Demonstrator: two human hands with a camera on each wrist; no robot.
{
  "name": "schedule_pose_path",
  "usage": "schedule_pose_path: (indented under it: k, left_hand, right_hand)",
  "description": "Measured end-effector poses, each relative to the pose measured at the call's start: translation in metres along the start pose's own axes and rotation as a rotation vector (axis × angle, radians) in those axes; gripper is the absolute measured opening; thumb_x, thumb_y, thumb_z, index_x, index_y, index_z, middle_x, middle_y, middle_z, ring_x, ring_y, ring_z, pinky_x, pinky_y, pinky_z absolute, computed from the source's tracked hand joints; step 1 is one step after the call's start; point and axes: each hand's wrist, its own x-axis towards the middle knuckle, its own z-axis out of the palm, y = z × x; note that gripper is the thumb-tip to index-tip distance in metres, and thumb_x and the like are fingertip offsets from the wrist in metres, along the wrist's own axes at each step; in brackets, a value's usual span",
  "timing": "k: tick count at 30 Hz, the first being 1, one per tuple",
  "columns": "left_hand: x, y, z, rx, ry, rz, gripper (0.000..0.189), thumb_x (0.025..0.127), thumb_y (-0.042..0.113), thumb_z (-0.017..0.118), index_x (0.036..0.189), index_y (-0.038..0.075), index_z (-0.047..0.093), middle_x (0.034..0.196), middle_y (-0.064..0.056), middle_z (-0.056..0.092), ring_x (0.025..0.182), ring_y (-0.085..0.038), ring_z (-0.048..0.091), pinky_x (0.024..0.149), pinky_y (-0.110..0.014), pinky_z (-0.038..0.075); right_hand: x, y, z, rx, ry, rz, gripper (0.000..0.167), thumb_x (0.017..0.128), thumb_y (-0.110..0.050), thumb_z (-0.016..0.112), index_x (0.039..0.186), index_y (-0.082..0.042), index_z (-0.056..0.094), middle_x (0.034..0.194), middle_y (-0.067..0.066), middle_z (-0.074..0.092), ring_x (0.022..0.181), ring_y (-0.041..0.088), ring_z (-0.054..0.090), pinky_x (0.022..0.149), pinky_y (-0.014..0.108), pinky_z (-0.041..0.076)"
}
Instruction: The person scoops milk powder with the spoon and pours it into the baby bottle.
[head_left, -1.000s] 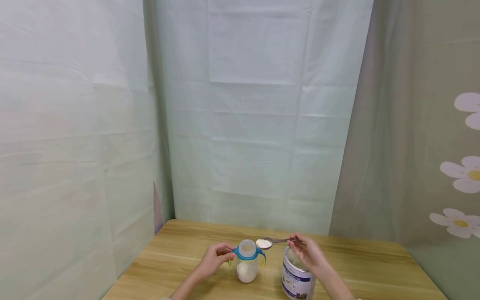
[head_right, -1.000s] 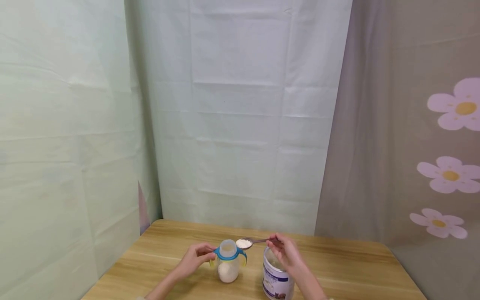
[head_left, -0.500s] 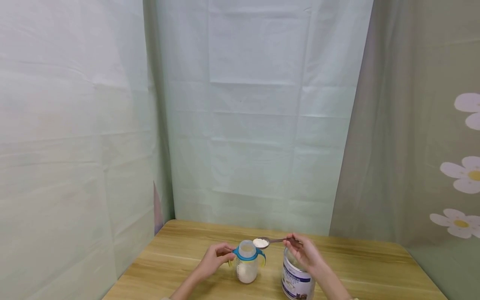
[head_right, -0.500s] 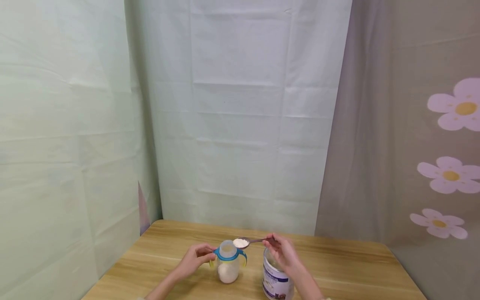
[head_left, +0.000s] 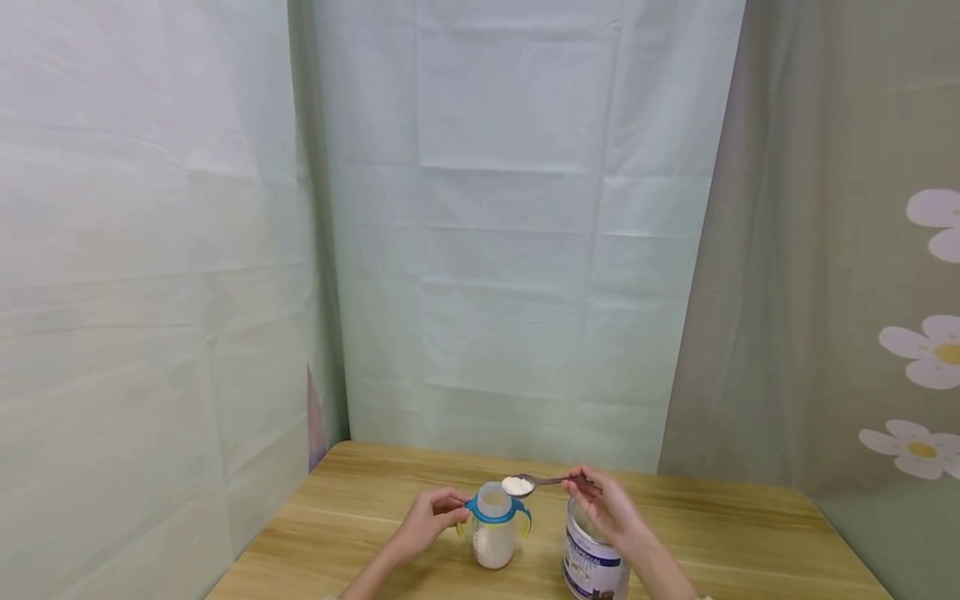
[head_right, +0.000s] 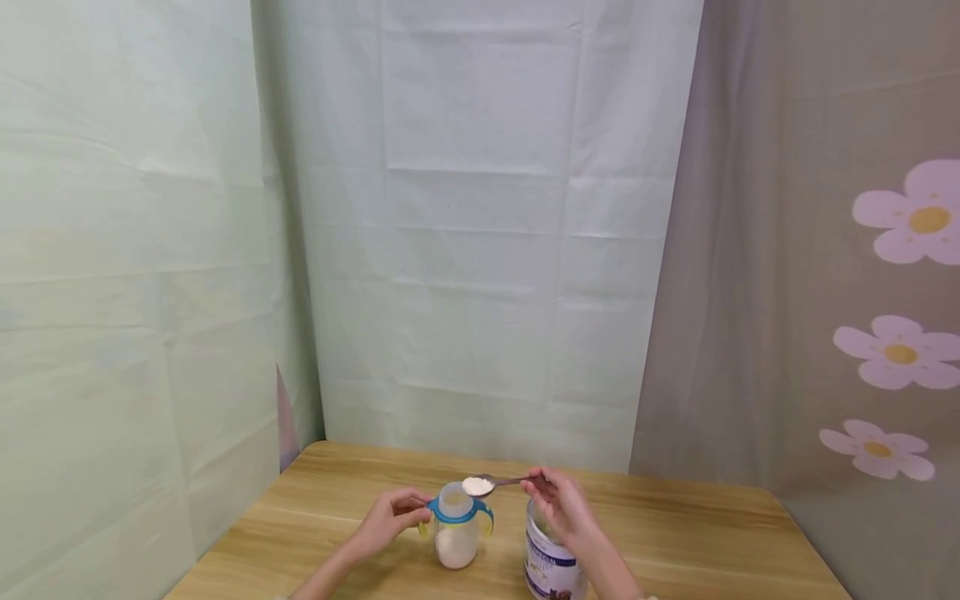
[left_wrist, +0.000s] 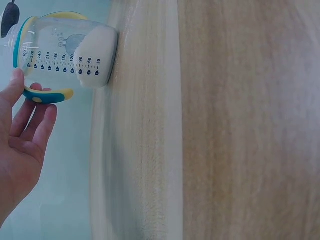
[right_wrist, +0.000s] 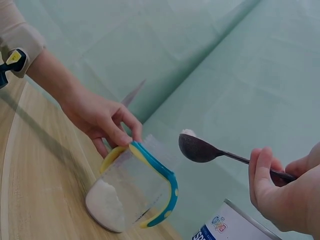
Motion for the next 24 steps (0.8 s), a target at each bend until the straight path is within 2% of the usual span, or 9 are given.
schedule_pose_path:
  k: [7,10,15,20,24]
  left_hand:
    - [0.0,-0.001,0.0,0.006,0.0,-0.01,0.026,0.09,0.017,0.067,0.108,-0.003,0.067,0.098,-0.017,0.073,0.086,-0.025,0.07,0.074,-0.027,0.056]
    - [0.001,0.0,0.0,0.007,-0.003,-0.01,0.027,0.091,0.016,0.067,0.109,-0.004,0.066,0.099,-0.018,0.072,0.086,-0.023,0.07,0.074,-0.025,0.056]
    - [0.001,0.004,0.001,0.01,-0.008,-0.021,0.025,0.092,0.013,0.065,0.11,-0.005,0.065,0.101,-0.022,0.071,0.088,-0.027,0.069,0.074,-0.026,0.056]
    - [-0.001,0.011,0.0,0.003,-0.019,-0.026,0.022,0.091,0.007,0.064,0.109,-0.007,0.065,0.101,-0.027,0.069,0.088,-0.032,0.069,0.076,-0.032,0.057]
    - [-0.001,0.013,0.0,0.0,-0.021,-0.033,0.022,0.091,0.006,0.064,0.108,-0.007,0.065,0.101,-0.027,0.069,0.087,-0.028,0.069,0.076,-0.033,0.057]
  right_hand:
    - [0.001,0.003,0.006,-0.02,0.034,-0.027,0.03,0.104,-0.01,0.036,0.089,-0.008,0.063,0.092,0.003,0.063,0.09,0.012,0.065,0.088,0.016,0.051]
    - [0.003,0.004,0.009,-0.034,0.048,-0.041,0.029,0.104,-0.01,0.037,0.09,-0.007,0.062,0.092,0.002,0.063,0.09,0.012,0.064,0.088,0.016,0.051]
    - [0.004,0.005,0.012,-0.041,0.065,-0.048,0.029,0.104,-0.009,0.037,0.09,-0.007,0.062,0.091,0.003,0.063,0.09,0.012,0.064,0.088,0.017,0.051]
    - [0.004,0.005,0.013,-0.043,0.059,-0.045,0.029,0.104,-0.01,0.038,0.089,-0.008,0.063,0.093,0.003,0.063,0.091,0.012,0.064,0.089,0.016,0.051]
    - [0.005,0.006,0.015,-0.06,0.042,-0.042,0.029,0.104,-0.011,0.038,0.09,-0.008,0.063,0.093,0.004,0.064,0.091,0.012,0.064,0.089,0.016,0.051]
